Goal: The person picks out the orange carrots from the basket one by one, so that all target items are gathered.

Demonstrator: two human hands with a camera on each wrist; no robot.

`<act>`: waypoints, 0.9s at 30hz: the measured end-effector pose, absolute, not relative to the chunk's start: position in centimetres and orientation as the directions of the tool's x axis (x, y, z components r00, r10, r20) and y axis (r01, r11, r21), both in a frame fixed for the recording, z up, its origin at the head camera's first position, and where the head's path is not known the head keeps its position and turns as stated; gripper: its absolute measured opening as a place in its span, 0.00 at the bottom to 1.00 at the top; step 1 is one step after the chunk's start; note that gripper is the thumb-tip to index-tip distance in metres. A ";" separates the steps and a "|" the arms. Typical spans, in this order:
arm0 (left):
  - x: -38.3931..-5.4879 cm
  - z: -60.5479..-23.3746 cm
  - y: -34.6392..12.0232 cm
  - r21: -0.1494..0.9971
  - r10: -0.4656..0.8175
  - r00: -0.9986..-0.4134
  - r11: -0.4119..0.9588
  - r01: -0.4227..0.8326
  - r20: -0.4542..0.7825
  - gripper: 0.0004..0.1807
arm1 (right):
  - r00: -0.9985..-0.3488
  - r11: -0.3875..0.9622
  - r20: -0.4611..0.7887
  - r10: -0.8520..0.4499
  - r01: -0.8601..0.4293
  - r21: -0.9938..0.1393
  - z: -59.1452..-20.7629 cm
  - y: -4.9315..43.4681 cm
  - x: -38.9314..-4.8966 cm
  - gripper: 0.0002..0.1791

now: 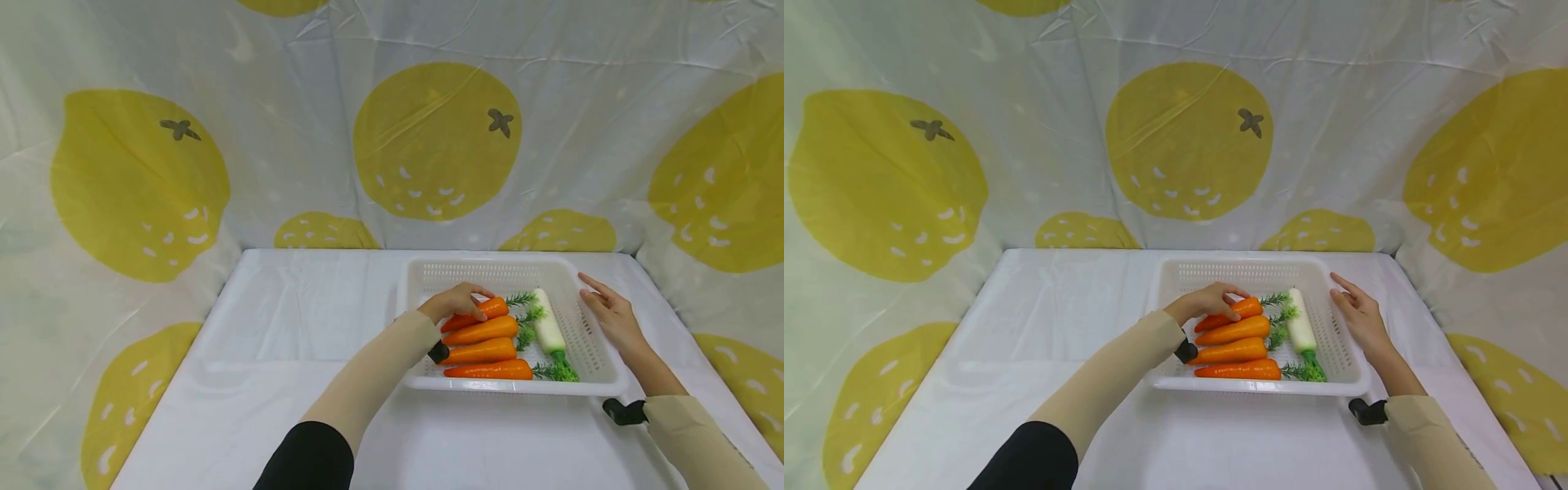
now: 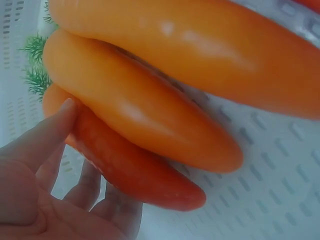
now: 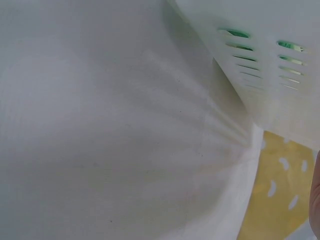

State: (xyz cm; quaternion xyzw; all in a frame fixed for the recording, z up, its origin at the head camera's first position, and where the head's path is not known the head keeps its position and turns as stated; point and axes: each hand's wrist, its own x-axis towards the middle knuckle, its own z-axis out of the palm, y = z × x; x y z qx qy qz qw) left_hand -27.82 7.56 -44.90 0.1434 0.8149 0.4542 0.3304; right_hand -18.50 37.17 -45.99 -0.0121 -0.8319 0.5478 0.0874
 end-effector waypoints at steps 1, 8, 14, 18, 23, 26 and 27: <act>-27.9 -44.8 7.5 0.835 0.538 -0.738 0.547 -0.060 -0.406 0.28 | -0.984 0.402 0.133 0.118 -0.076 -0.913 -46.0 37.2 -18.5 0.30; -28.6 -44.4 7.0 0.854 0.565 -0.726 0.518 -0.058 -0.392 0.28 | -0.983 0.421 0.133 0.129 -0.067 -0.905 -46.1 37.2 -18.7 0.31; -29.0 -43.9 6.8 0.859 0.569 -0.720 0.508 -0.072 -0.397 0.29 | -0.985 0.428 0.116 0.128 -0.050 -0.902 -45.9 37.1 -18.6 0.31; -29.1 -43.4 6.7 0.853 0.562 -0.715 0.513 -0.092 -0.415 0.29 | -0.987 0.417 0.112 0.118 -0.054 -0.907 -45.7 37.0 -18.5 0.31; -29.3 -42.7 6.4 0.851 0.564 -0.701 0.512 -0.119 -0.437 0.29 | -0.986 0.410 0.119 0.115 -0.062 -0.910 -45.7 37.1 -18.4 0.31; -29.3 -42.3 6.3 0.845 0.565 -0.691 0.519 -0.128 -0.451 0.29 | -0.985 0.409 0.128 0.116 -0.070 -0.910 -45.8 37.1 -18.4 0.30; -29.4 -42.1 6.2 0.842 0.563 -0.690 0.523 -0.128 -0.455 0.29 | -0.985 0.408 0.130 0.116 -0.072 -0.910 -45.9 37.2 -18.4 0.30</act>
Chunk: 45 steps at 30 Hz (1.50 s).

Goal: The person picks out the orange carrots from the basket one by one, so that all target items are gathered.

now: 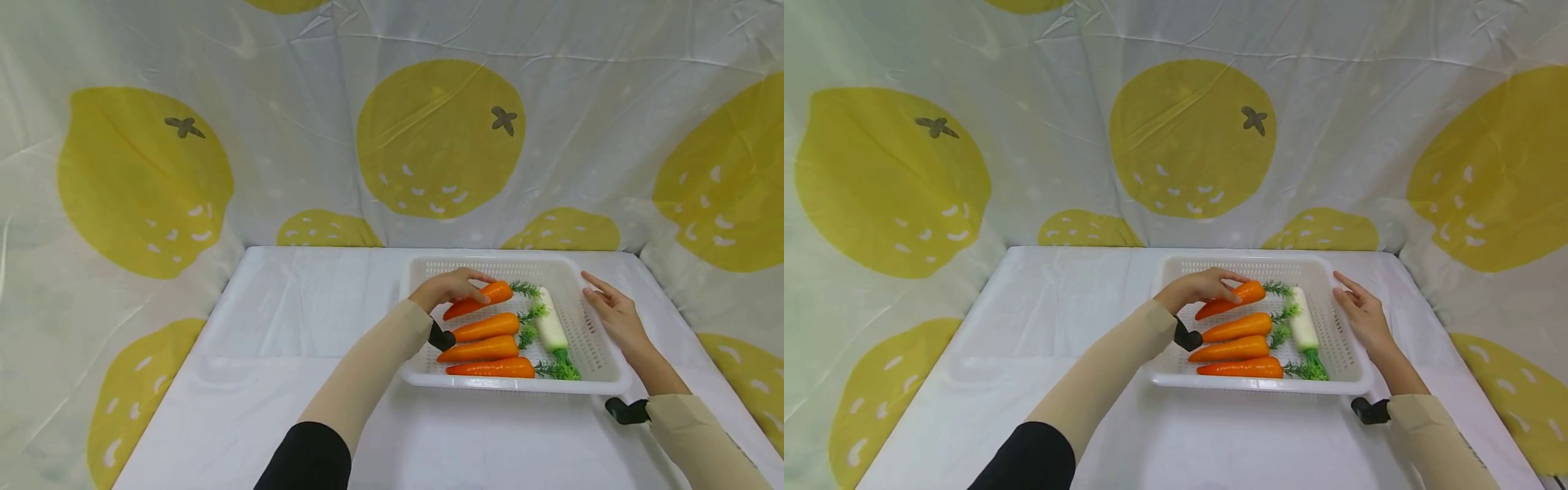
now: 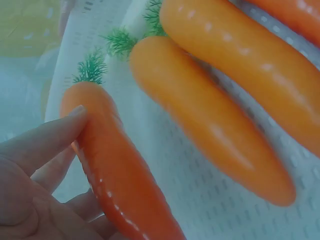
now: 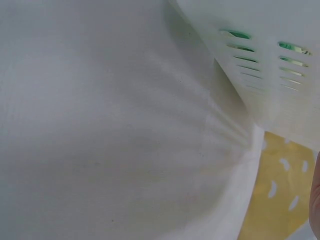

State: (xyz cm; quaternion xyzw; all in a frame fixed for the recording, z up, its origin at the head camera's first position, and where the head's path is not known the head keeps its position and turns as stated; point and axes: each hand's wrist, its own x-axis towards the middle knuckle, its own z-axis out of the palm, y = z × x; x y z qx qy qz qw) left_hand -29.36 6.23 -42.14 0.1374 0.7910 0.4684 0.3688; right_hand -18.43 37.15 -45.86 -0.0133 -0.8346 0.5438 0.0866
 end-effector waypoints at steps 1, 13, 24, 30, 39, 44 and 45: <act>-29.4 -41.9 6.2 0.840 0.564 -0.688 0.528 -0.124 -0.456 0.29 | -0.984 0.409 0.132 0.116 -0.074 -0.910 -45.9 37.2 -18.4 0.30; -29.6 -38.8 5.1 0.856 0.646 -0.620 0.511 -0.082 -0.445 0.29 | -0.985 0.404 0.126 0.115 -0.070 -0.912 -45.9 37.2 -18.4 0.31; -28.9 -36.8 3.2 0.879 0.721 -0.563 0.477 -0.021 -0.404 0.30 | -0.986 0.410 0.120 0.118 -0.062 -0.910 -46.1 37.2 -18.7 0.31; -28.3 -36.1 1.7 0.903 0.775 -0.525 0.429 0.029 -0.352 0.30 | -0.987 0.420 0.096 0.127 -0.034 -0.907 -45.9 37.1 -18.6 0.31; -28.1 -34.9 -1.3 0.896 0.802 -0.516 0.423 0.135 -0.301 0.30 | -0.987 0.400 0.099 0.125 -0.042 -0.915 -46.1 37.3 -18.7 0.31; -28.1 -34.4 -3.4 0.886 0.788 -0.543 0.436 0.159 -0.291 0.30 | -0.988 0.396 0.095 0.126 -0.037 -0.917 -46.1 37.3 -18.6 0.31; -28.1 -34.3 -3.8 0.885 0.785 -0.548 0.437 0.161 -0.288 0.30 | -0.987 0.399 0.095 0.126 -0.038 -0.916 -46.1 37.4 -18.6 0.31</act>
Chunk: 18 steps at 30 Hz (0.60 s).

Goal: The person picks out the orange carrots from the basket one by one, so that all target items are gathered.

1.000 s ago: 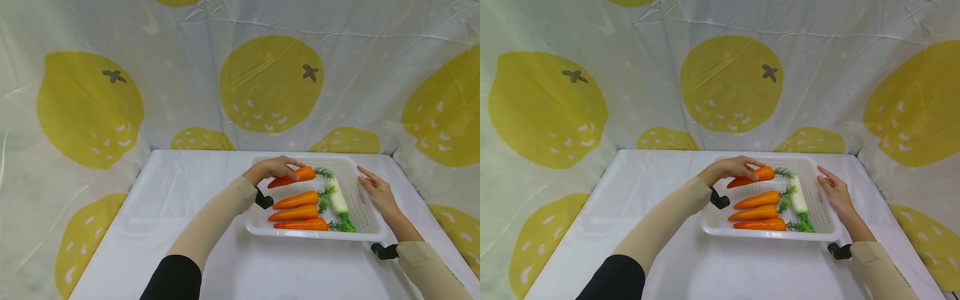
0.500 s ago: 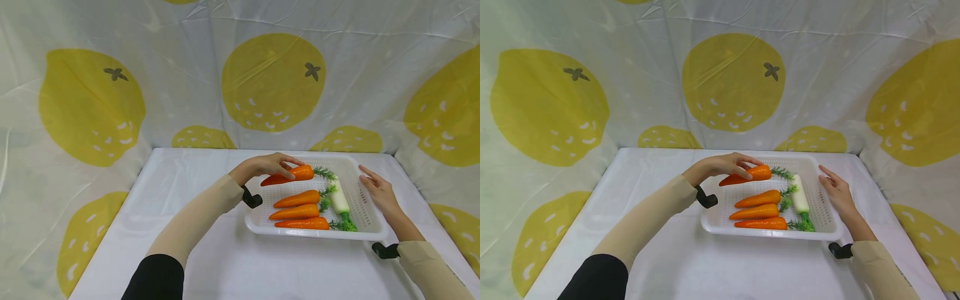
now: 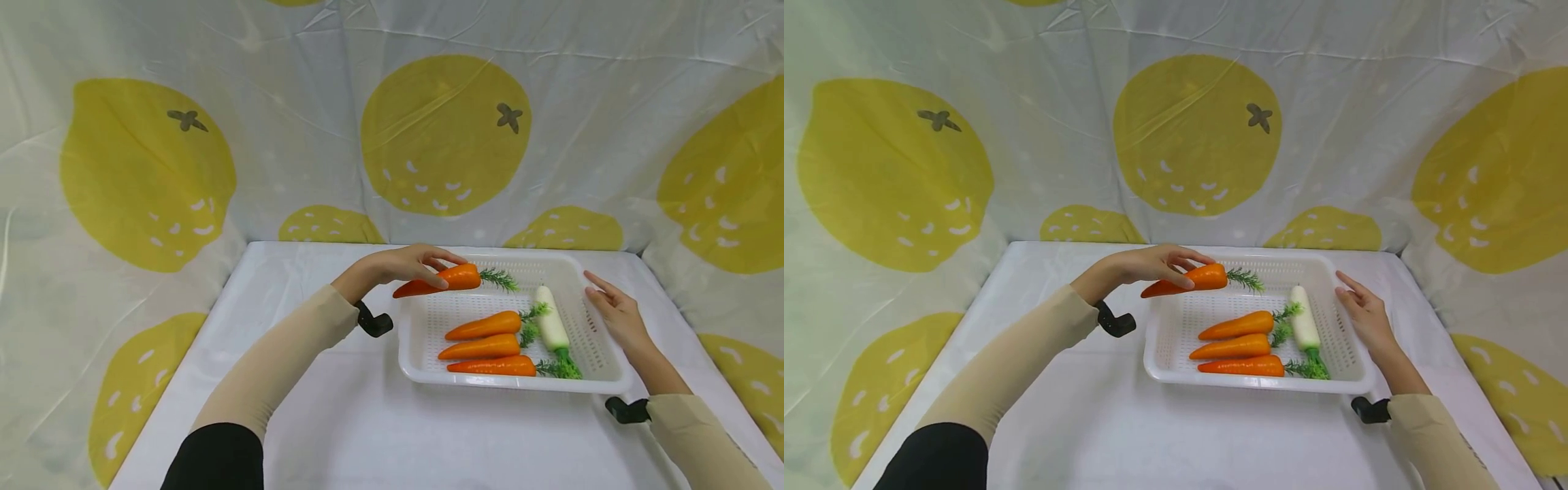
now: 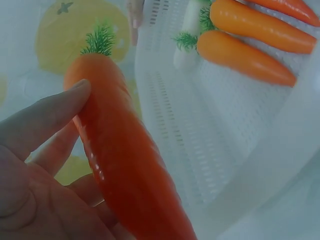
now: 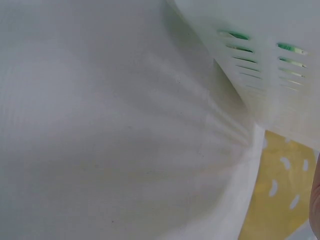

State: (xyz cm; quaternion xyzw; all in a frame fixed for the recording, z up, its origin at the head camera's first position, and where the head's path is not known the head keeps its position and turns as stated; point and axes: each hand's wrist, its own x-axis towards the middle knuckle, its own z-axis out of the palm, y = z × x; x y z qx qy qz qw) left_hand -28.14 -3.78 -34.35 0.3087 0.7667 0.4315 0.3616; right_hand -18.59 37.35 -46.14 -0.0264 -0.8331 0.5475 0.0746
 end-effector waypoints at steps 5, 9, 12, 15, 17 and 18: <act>-28.3 -34.3 -5.8 0.887 0.782 -0.556 0.434 0.160 -0.283 0.30 | -0.987 0.408 0.095 0.126 -0.035 -0.912 -46.2 37.3 -18.5 0.32; -28.3 -34.4 -7.4 0.879 0.775 -0.561 0.448 0.162 -0.291 0.30 | -0.988 0.415 0.092 0.124 -0.033 -0.909 -46.2 37.2 -18.5 0.31; -28.3 -34.4 -8.6 0.872 0.763 -0.574 0.461 0.162 -0.297 0.30 | -0.988 0.418 0.094 0.127 -0.032 -0.908 -46.2 37.2 -18.5 0.32; -28.5 -34.6 -9.8 0.864 0.752 -0.589 0.474 0.172 -0.296 0.30 | -0.987 0.413 0.094 0.130 -0.032 -0.910 -46.2 37.3 -18.5 0.32; -28.6 -34.7 -10.6 0.858 0.749 -0.596 0.479 0.185 -0.289 0.30 | -0.987 0.407 0.094 0.130 -0.033 -0.913 -46.2 37.3 -18.6 0.32; -28.6 -34.7 -11.0 0.855 0.748 -0.600 0.480 0.195 -0.283 0.30 | -0.987 0.406 0.094 0.131 -0.033 -0.913 -46.2 37.3 -18.6 0.32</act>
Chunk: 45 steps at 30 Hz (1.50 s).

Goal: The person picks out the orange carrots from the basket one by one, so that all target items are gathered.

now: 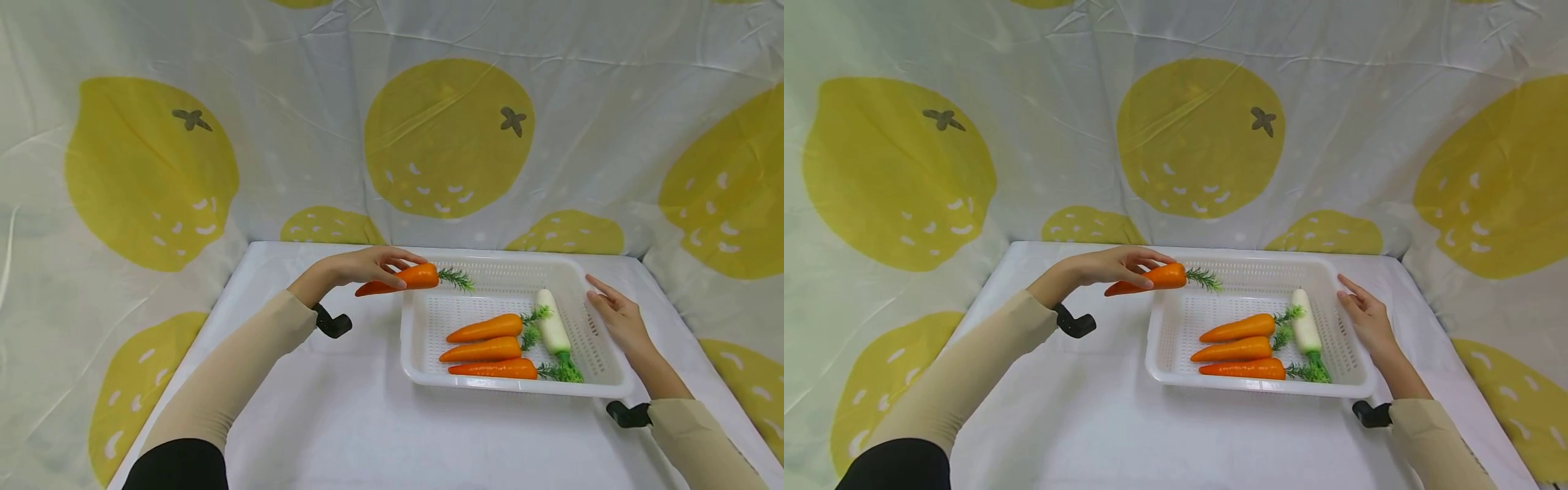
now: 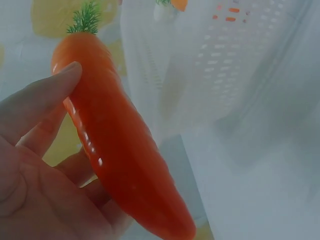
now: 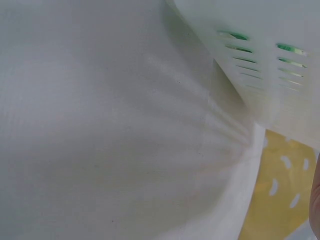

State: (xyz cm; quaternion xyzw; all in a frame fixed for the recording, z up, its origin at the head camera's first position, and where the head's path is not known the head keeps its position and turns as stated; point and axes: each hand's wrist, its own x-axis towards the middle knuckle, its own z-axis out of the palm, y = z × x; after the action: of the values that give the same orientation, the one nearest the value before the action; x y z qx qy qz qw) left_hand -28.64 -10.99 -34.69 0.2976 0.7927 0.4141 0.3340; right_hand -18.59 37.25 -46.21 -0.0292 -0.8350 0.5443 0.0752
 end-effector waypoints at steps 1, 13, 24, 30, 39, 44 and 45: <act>-28.7 -34.7 -11.4 0.854 0.749 -0.602 0.480 0.202 -0.278 0.30 | -0.987 0.408 0.094 0.131 -0.033 -0.912 -46.2 37.3 -18.6 0.32; -29.1 -35.2 -15.9 0.854 0.752 -0.613 0.464 0.235 -0.240 0.29 | -0.984 0.409 0.112 0.140 -0.046 -0.911 -46.1 37.2 -18.5 0.30; -29.6 -35.7 -19.6 0.836 0.719 -0.640 0.505 0.215 -0.270 0.29 | -0.984 0.377 0.122 0.129 -0.065 -0.924 -46.0 37.0 -18.5 0.29; -30.3 -36.2 -21.3 0.833 0.702 -0.656 0.515 0.200 -0.277 0.30 | -0.985 0.377 0.117 0.128 -0.061 -0.924 -46.1 37.0 -18.4 0.29; -30.9 -37.3 -22.9 0.831 0.678 -0.659 0.538 0.145 -0.324 0.30 | -0.986 0.366 0.113 0.121 -0.061 -0.928 -46.1 37.0 -18.4 0.29; -31.7 -38.5 -23.5 0.817 0.643 -0.681 0.565 0.113 -0.350 0.30 | -0.984 0.372 0.122 0.132 -0.065 -0.926 -46.0 36.9 -18.4 0.28; -31.8 -38.8 -23.6 0.815 0.633 -0.687 0.570 0.103 -0.356 0.29 | -0.984 0.373 0.122 0.133 -0.065 -0.926 -45.9 36.9 -18.4 0.28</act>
State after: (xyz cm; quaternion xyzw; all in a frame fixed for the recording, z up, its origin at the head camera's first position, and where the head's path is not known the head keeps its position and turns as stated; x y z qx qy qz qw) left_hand -31.83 -23.62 -38.81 0.2232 0.8238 0.4064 0.3263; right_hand -18.38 36.89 -45.94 -0.0207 -0.8237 0.5597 0.0884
